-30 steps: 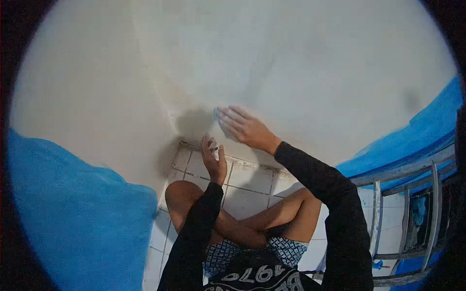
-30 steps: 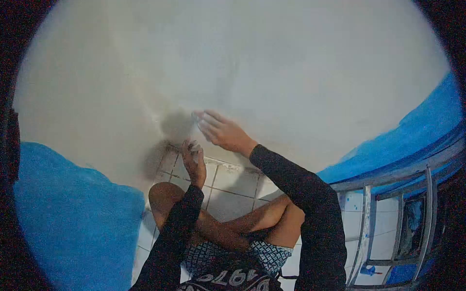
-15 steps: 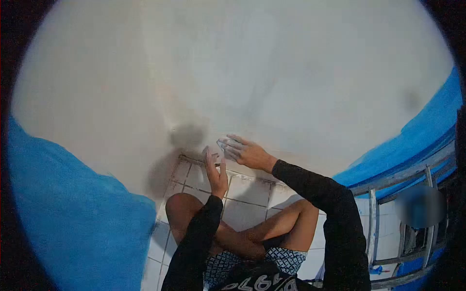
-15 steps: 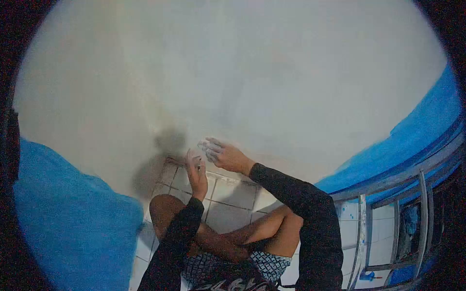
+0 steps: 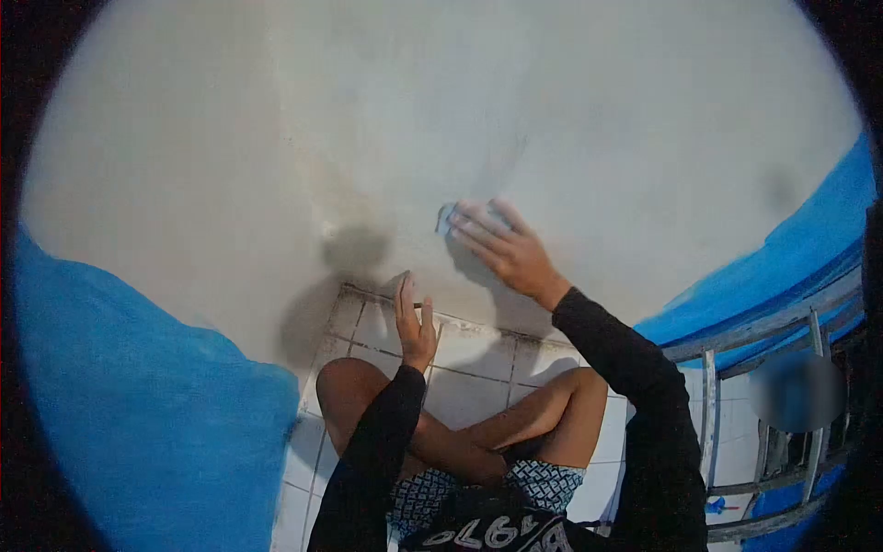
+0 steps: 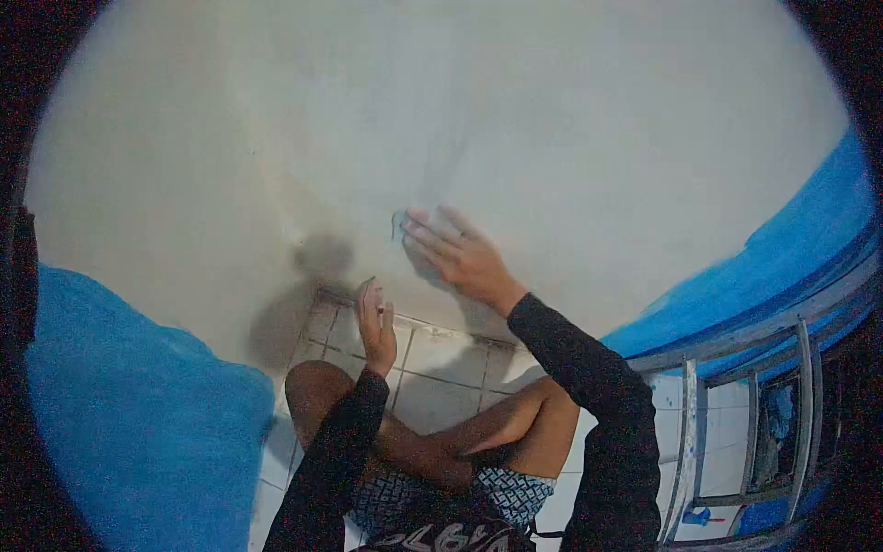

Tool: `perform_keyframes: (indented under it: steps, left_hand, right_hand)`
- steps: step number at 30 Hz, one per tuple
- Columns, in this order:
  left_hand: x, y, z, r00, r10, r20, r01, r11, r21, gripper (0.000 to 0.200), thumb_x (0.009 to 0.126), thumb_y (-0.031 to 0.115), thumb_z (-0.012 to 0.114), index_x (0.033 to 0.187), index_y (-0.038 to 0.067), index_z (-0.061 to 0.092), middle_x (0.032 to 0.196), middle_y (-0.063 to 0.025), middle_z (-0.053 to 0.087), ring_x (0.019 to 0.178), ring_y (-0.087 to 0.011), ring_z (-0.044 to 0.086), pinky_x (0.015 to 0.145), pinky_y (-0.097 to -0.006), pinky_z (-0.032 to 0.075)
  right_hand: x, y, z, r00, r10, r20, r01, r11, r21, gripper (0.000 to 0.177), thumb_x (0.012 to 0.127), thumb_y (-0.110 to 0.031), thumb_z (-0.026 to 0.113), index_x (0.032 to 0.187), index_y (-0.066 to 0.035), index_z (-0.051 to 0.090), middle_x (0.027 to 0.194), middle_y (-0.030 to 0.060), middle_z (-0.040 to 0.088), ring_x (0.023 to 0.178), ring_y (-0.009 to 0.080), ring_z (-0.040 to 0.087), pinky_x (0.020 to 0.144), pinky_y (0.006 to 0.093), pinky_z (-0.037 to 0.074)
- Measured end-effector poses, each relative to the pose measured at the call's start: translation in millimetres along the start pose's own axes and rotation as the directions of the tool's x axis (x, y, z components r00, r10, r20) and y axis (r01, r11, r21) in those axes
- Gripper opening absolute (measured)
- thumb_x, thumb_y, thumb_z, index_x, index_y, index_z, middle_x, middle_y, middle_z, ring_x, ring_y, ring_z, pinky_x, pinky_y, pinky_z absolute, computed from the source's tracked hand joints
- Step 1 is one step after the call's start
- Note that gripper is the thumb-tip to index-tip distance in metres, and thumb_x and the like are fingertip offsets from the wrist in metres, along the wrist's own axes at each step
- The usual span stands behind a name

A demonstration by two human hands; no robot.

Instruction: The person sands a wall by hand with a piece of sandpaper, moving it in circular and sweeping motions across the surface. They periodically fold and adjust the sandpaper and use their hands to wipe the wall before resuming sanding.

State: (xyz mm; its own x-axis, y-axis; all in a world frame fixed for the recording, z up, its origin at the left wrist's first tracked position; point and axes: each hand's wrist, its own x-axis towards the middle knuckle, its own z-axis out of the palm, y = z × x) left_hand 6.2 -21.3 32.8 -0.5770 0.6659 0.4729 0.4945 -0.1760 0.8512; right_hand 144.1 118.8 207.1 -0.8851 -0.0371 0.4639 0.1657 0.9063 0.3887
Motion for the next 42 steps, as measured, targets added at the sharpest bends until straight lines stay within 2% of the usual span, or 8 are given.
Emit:
perform_keyframes:
  steps: [8,13,17,24,28,33,40,42]
  left_hand:
    - [2.2,-12.4,8.1,0.996,-0.082,0.031,0.086,0.990,-0.112,0.050,0.096,0.013,0.053,0.144,0.004,0.042,0.146,-0.0185,0.042,0.134,-0.0343,0.040,0.112,-0.0440,0.032]
    - [-2.3,-24.0,6.4,0.998,0.070,0.005,-0.069,0.963,0.261,0.054,0.094,0.009,0.056,0.145,0.006,0.040,0.146,-0.0189,0.041,0.138,-0.0366,0.034,0.111,-0.0470,0.032]
    - [-4.2,-17.5,9.6,0.995,-0.102,0.000,0.100,0.982,0.157,0.054,0.096,0.013,0.055,0.147,0.008,0.039,0.150,-0.0202,0.036,0.140,-0.0386,0.031,0.114,-0.0490,0.028]
    - [-9.0,-20.3,7.4,0.999,-0.042,0.024,0.040,0.995,0.093,0.053,0.101,0.022,0.050,0.150,0.008,0.034,0.154,-0.0183,0.031,0.143,-0.0374,0.026,0.116,-0.0506,0.024]
    - [-3.4,-15.0,13.3,0.998,-0.048,0.034,0.048,0.999,0.000,0.058,0.102,0.027,0.049,0.152,0.008,0.029,0.156,-0.0176,0.027,0.145,-0.0351,0.023,0.116,-0.0501,0.025]
    - [-6.0,-14.6,7.1,0.997,-0.035,0.066,0.029,0.995,0.098,0.057,0.102,0.029,0.049,0.151,0.007,0.032,0.155,-0.0179,0.028,0.145,-0.0338,0.024,0.115,-0.0490,0.028]
    - [-1.6,-10.0,16.8,0.997,-0.042,0.071,0.042,0.999,0.006,0.054,0.103,0.034,0.045,0.149,0.005,0.036,0.154,-0.0189,0.030,0.143,-0.0352,0.028,0.111,-0.0481,0.032]
    - [-1.0,-16.0,17.6,0.996,0.015,0.085,-0.021,0.997,0.076,0.053,0.104,0.032,0.045,0.148,0.006,0.037,0.153,-0.0189,0.031,0.142,-0.0351,0.030,0.108,-0.0472,0.035]
  right_hand:
    - [-32.3,-6.7,14.5,0.951,-0.113,0.288,0.128,0.991,-0.034,0.046,0.086,-0.018,0.056,0.131,-0.011,0.060,0.152,0.0013,0.044,0.142,0.0160,0.039,0.121,0.0459,0.026]
    - [-24.6,4.6,-25.2,0.989,0.145,-0.030,-0.146,0.989,-0.024,0.047,0.087,-0.019,0.057,0.133,-0.014,0.057,0.152,0.0006,0.045,0.141,0.0177,0.040,0.116,0.0498,0.031]
    - [-69.4,-19.5,11.7,0.980,0.040,0.196,-0.054,0.996,0.069,0.049,0.088,-0.017,0.054,0.137,-0.010,0.054,0.155,0.0023,0.040,0.144,0.0184,0.035,0.113,0.0571,0.031]
    - [-70.3,-10.0,-12.7,0.963,0.269,-0.026,-0.269,0.963,-0.031,0.047,0.089,-0.017,0.054,0.136,-0.014,0.054,0.154,0.0015,0.042,0.144,0.0170,0.036,0.114,0.0601,0.024]
    - [-94.1,-23.7,22.5,0.968,0.103,0.231,-0.129,0.986,0.103,0.047,0.093,-0.020,0.053,0.139,-0.017,0.052,0.154,-0.0015,0.041,0.144,0.0157,0.035,0.118,0.0565,0.022]
    - [-78.9,-3.4,-20.0,0.961,0.275,-0.023,-0.276,0.957,-0.086,0.045,0.094,-0.018,0.052,0.139,-0.021,0.052,0.154,-0.0027,0.042,0.142,0.0143,0.038,0.116,0.0556,0.029]
    - [-117.1,-18.7,37.2,0.975,0.136,0.176,-0.182,0.943,0.279,0.046,0.093,-0.020,0.055,0.139,-0.020,0.053,0.152,-0.0017,0.044,0.140,0.0137,0.041,0.115,0.0630,0.025]
    - [-113.1,-12.7,19.0,0.972,0.192,0.136,-0.211,0.967,0.143,0.046,0.093,-0.022,0.055,0.139,-0.020,0.053,0.152,-0.0024,0.044,0.140,0.0127,0.041,0.116,0.0625,0.023]
